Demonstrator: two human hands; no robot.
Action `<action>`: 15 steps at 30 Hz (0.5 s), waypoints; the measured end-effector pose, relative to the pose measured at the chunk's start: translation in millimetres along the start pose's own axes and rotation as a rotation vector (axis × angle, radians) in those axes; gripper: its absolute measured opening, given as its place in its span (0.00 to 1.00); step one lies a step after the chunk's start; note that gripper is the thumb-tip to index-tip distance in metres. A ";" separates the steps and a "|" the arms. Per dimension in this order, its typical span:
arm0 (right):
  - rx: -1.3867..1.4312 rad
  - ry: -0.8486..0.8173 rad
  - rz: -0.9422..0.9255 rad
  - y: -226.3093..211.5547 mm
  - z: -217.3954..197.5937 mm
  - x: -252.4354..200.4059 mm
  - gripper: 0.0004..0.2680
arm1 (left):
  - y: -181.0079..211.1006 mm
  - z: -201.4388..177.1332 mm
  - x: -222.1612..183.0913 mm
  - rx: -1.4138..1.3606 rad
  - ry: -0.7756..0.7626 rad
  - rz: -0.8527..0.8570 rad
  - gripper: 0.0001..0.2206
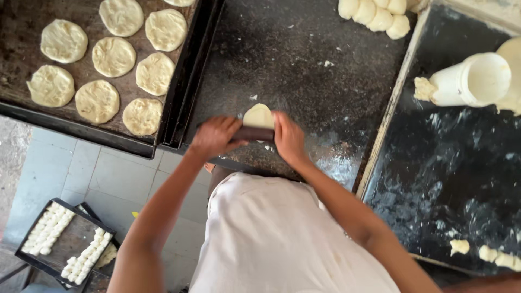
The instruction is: The person flattens small rounds of dough using a rolling pin and places the flattened discs onto a large metal baking tray.
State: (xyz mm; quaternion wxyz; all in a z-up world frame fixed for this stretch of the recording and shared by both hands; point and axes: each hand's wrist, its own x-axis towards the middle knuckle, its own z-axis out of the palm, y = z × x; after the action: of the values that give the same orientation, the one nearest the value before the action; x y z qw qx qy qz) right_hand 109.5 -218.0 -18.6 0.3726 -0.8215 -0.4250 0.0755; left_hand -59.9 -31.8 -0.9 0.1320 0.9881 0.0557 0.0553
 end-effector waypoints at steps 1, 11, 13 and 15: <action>0.070 0.040 -0.038 -1.4 -3.0 3.2 0.08 | 5.9 1.2 -16.3 0.013 0.125 0.032 0.28; -0.271 -0.580 -0.399 -15.1 2.2 40.1 0.10 | 7.4 11.3 -42.4 -0.043 0.204 -0.706 0.23; -0.143 -0.775 -0.285 -13.3 -4.7 48.8 0.09 | 4.2 9.1 -40.3 -0.033 0.278 -0.666 0.23; 0.132 -0.879 0.018 -21.9 -14.4 45.3 0.10 | 7.6 9.4 -50.8 -0.066 0.254 -0.653 0.23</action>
State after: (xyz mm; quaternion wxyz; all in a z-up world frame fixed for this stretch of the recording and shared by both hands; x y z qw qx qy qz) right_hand 130.3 -183.7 15.1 0.2078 -0.6896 -0.5299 0.4478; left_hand -108.2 -47.8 -12.7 0.1666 0.8987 0.3828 0.1342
